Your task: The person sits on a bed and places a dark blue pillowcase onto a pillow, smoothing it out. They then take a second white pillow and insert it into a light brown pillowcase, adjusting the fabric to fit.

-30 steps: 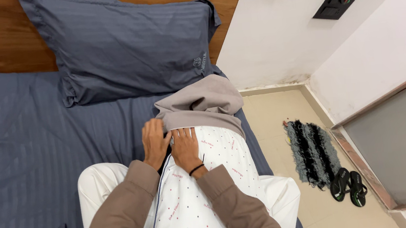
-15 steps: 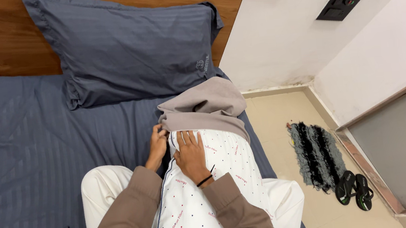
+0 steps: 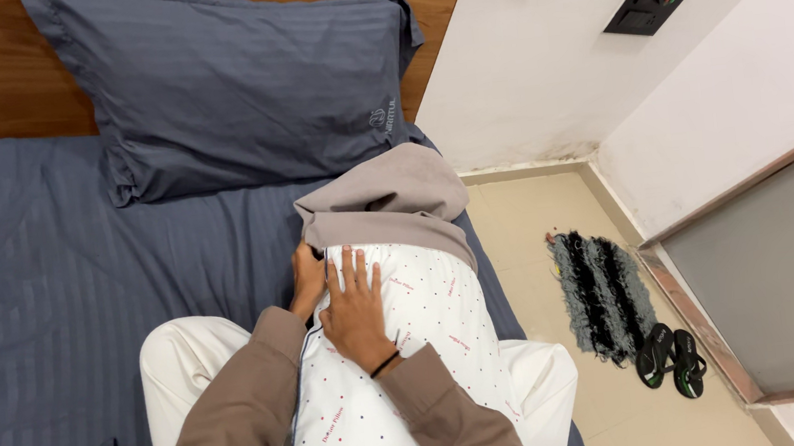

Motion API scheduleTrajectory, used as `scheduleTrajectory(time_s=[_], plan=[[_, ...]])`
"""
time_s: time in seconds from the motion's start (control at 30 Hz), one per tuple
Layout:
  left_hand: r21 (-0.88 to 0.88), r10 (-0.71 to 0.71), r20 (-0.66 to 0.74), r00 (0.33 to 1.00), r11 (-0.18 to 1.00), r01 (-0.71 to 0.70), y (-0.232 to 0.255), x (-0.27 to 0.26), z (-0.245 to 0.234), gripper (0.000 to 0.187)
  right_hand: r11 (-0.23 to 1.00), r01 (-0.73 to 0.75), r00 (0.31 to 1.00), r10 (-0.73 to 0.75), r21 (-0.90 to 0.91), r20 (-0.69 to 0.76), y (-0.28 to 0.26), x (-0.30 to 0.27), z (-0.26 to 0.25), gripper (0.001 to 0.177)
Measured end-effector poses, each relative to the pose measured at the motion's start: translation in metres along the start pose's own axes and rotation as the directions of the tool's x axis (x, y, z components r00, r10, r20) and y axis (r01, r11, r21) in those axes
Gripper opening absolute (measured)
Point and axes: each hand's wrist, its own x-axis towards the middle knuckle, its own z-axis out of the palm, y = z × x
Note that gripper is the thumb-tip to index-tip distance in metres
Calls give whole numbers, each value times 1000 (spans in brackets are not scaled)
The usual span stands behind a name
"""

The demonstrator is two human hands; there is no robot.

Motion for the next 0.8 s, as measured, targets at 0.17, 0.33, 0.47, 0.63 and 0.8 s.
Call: scheduleTrajectory(time_s=[0.17, 0.33, 0.47, 0.63, 0.8], plan=[[367, 159, -48, 986, 921, -130, 82, -35, -18, 39, 998, -55, 972, 61, -32, 225, 17, 26, 40, 80], [600, 323, 22, 946, 753, -271, 119, -47, -31, 54, 976, 162, 948, -195, 145, 250, 34, 17, 22, 69], [734, 426, 232, 874, 513, -445, 125, -48, -29, 56, 624, -211, 901, -174, 752, 397, 100, -10, -36, 47], [571, 453, 412, 790, 547, -612, 119, -51, -30, 49, 638, -208, 943, 333, 742, -22, 220, -33, -26, 29], [635, 221, 401, 889, 633, -444, 111, -52, -31, 39, 17, -541, 619, 684, 841, 385, 275, -85, 63, 49]])
